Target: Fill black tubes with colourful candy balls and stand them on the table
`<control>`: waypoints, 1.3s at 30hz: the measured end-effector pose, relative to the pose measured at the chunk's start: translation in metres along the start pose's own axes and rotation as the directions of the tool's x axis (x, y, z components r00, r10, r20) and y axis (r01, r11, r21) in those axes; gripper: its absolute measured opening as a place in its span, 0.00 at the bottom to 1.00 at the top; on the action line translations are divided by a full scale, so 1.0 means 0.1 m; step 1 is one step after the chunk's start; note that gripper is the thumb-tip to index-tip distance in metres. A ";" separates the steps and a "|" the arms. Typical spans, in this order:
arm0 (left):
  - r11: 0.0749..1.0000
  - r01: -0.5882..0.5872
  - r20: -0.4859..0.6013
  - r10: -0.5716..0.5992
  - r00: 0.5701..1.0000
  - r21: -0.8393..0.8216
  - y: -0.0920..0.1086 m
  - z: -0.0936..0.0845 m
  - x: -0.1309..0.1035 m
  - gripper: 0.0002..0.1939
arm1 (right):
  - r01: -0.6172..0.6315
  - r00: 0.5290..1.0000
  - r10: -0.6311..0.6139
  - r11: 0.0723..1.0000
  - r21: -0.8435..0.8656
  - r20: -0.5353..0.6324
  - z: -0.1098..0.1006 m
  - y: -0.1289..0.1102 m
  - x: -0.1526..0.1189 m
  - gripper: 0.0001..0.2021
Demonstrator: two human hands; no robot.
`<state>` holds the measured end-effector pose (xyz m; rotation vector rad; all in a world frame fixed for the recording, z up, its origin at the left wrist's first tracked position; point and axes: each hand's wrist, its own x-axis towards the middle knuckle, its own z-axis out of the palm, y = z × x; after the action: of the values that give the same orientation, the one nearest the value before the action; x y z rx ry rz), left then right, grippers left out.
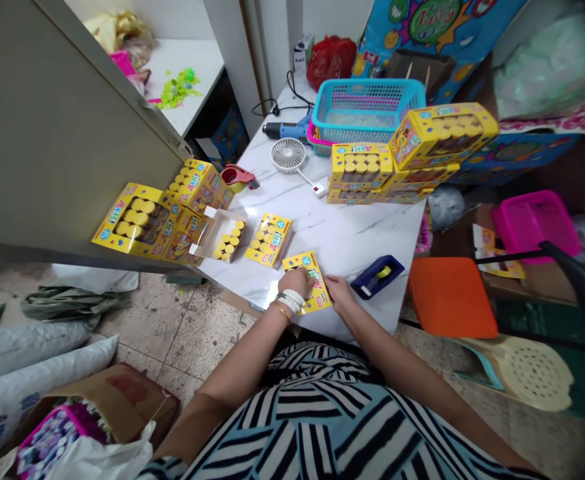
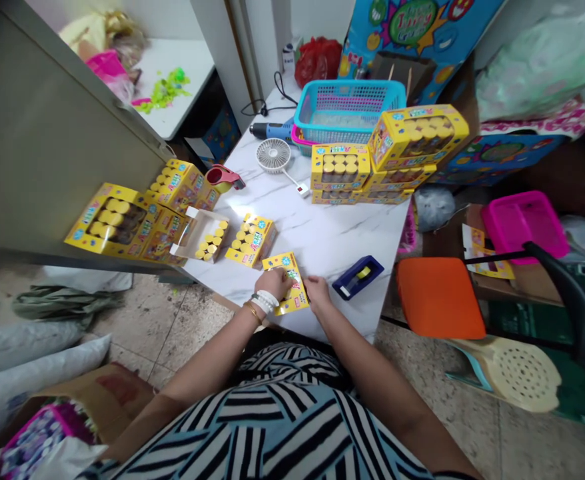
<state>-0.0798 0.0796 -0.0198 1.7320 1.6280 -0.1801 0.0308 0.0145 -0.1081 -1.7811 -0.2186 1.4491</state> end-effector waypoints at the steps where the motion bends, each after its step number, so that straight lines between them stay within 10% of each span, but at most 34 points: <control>1: 1.000 -0.008 -0.017 0.008 1.000 0.011 0.01 0.01 -0.04 0.09 | 0.008 1.000 -0.008 1.000 -0.015 -0.007 -0.01 0.00 -0.02 0.13; 10: 0.991 -0.027 -0.327 -0.016 0.945 -0.128 -0.51 0.12 -0.53 0.19 | 0.082 0.995 -0.076 0.991 -0.101 0.061 -0.18 0.01 -0.34 0.21; 21: 0.889 -0.240 -0.273 0.137 0.952 -0.390 -0.57 0.01 -0.15 0.20 | 0.076 0.997 -0.076 0.996 0.043 0.003 0.28 0.10 -0.69 0.24; 30: 0.771 -0.293 -0.273 0.161 0.949 -0.566 -0.87 -0.18 -0.15 0.26 | 0.017 1.000 -0.017 0.999 -0.032 0.003 0.63 -0.29 -0.67 0.31; 34: 0.690 -0.354 -0.322 0.182 0.929 -0.631 -0.90 -0.43 -0.41 0.28 | 0.088 0.995 -0.094 0.988 0.125 0.045 0.58 -0.39 -0.89 0.28; 39: 0.566 -0.499 -0.425 0.268 0.864 -0.656 -0.98 -1.16 -0.64 0.32 | 0.171 0.975 -0.198 0.961 0.219 0.104 0.80 -0.89 -0.99 0.29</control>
<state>-0.2243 0.0881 0.0590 1.4028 1.1641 0.8970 -0.0412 0.0520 0.0240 -1.4627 -0.2792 1.3960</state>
